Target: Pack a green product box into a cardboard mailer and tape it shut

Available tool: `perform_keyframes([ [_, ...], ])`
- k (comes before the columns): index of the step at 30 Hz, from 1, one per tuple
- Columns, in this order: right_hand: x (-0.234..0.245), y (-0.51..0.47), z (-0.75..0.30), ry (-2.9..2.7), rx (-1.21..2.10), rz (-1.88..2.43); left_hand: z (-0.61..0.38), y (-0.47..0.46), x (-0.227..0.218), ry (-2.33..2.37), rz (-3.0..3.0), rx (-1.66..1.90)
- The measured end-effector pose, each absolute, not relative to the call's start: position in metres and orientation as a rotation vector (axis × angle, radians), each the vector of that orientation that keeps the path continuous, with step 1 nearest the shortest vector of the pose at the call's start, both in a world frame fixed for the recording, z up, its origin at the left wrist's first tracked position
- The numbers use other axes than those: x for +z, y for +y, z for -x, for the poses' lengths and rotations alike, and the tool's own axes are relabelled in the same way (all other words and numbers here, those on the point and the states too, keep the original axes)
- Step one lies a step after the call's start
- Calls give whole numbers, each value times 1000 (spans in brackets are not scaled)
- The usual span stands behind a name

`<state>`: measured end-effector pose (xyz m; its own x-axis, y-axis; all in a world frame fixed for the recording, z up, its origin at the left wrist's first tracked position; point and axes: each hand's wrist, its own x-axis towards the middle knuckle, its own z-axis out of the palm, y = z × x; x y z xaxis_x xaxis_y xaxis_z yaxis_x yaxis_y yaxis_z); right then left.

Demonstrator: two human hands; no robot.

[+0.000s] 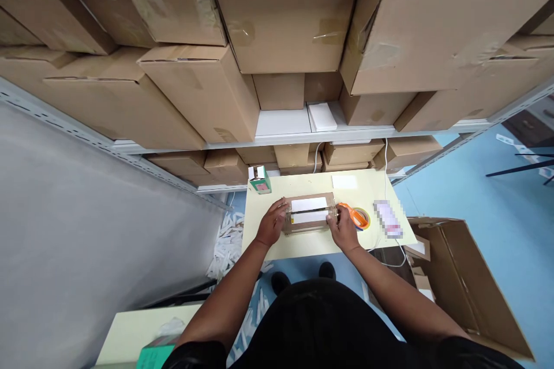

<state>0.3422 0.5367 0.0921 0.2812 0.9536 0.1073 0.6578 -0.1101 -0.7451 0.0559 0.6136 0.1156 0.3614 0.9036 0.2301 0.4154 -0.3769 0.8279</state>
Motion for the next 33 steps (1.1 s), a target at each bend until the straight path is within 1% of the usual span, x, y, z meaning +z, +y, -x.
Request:
perform_keyframes([
  [4, 95, 550, -334, -1438, 478, 1918, -65, 608, 112, 1303, -1972, 905],
  [7, 95, 543, -345, -1434, 546, 1915, -72, 606, 109, 1373, -2016, 902],
  [10, 86, 524, -378, -1525, 595, 1953, -74, 604, 107, 1374, -2066, 884],
  [13, 68, 505, -417, -1692, 386, 2283, -73, 604, 108, 1373, -2101, 863],
  [16, 49, 500, -438, -1865, 401, 2616, -74, 604, 112, 1379, -2185, 836],
  [19, 39, 507, -437, -1987, 353, 2695, -77, 604, 119, 1402, -2342, 771],
  [22, 39, 513, -433, -1966, 242, 2614, -83, 602, 126, 1427, -2460, 679],
  [24, 46, 513, -438, -1834, 248, 2505, -88, 601, 128, 1369, -2484, 614],
  [27, 71, 506, -454, -1433, 483, 2352, -95, 602, 126, 1273, -2438, 538],
  [29, 99, 502, -464, -1187, 636, 2239, -100, 601, 124, 1314, -2376, 538],
  [30, 116, 502, -466, -1118, 662, 2176, -103, 601, 123, 1346, -2344, 557],
  [33, 168, 514, -451, -1126, 692, 1964, -107, 597, 126, 1398, -2223, 680],
])
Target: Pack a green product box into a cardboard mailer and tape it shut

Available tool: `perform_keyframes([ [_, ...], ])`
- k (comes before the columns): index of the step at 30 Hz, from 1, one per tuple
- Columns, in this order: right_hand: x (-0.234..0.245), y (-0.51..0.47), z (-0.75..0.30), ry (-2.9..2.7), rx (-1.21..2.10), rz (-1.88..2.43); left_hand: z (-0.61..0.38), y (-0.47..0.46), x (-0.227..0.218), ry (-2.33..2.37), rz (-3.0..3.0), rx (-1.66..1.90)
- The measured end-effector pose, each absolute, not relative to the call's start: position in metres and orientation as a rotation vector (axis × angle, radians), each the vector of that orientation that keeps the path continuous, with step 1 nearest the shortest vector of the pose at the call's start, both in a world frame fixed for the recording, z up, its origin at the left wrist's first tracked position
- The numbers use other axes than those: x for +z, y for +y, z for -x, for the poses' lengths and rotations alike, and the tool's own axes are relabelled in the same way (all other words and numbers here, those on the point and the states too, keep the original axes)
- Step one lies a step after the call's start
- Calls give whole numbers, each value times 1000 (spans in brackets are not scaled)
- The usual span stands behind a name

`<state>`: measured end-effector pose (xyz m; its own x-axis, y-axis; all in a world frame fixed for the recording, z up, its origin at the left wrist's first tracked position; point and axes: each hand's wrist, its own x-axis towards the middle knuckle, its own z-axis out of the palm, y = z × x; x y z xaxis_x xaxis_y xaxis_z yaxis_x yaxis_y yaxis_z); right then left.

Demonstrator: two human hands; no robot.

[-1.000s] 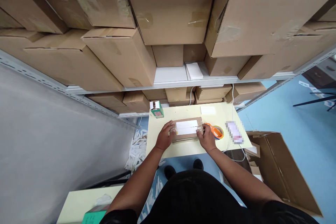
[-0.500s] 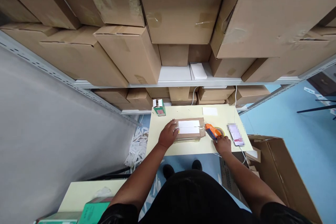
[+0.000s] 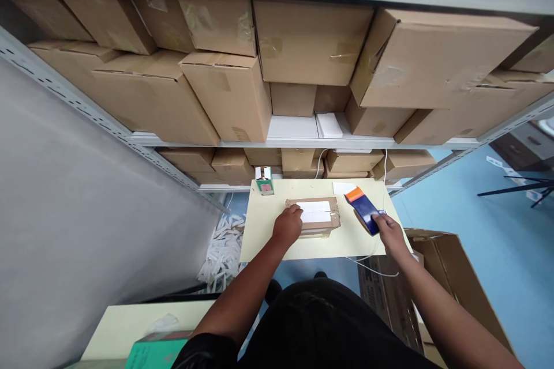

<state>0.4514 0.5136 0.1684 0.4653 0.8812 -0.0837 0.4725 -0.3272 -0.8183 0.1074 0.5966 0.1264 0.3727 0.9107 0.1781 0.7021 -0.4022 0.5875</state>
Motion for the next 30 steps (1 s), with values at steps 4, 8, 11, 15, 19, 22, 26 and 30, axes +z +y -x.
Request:
perform_keyframes([
  [4, 208, 554, -397, -1295, 937, 1763, -106, 594, 143, 1384, -1863, 853],
  [8, 205, 590, -352, -1396, 1116, 1683, -97, 602, 163, 1378, -1283, 764],
  [11, 195, 602, -340, -1439, 1160, 1672, -90, 608, 172, 1206, -966, 771],
  [15, 191, 605, -339, -1488, 1187, 1643, -89, 608, 174, 1055, -786, 843],
  [19, 194, 605, -337, -1526, 1204, 1654, -91, 604, 172, 1125, -720, 858],
  [22, 197, 607, -336, -1552, 1182, 1703, -93, 600, 169, 1224, -809, 934],
  [26, 201, 609, -338, -1609, 1156, 1773, -96, 595, 162, 1384, -854, 1056],
  [30, 203, 611, -342, -1660, 1192, 1825, -95, 589, 150, 1475, -774, 1145],
])
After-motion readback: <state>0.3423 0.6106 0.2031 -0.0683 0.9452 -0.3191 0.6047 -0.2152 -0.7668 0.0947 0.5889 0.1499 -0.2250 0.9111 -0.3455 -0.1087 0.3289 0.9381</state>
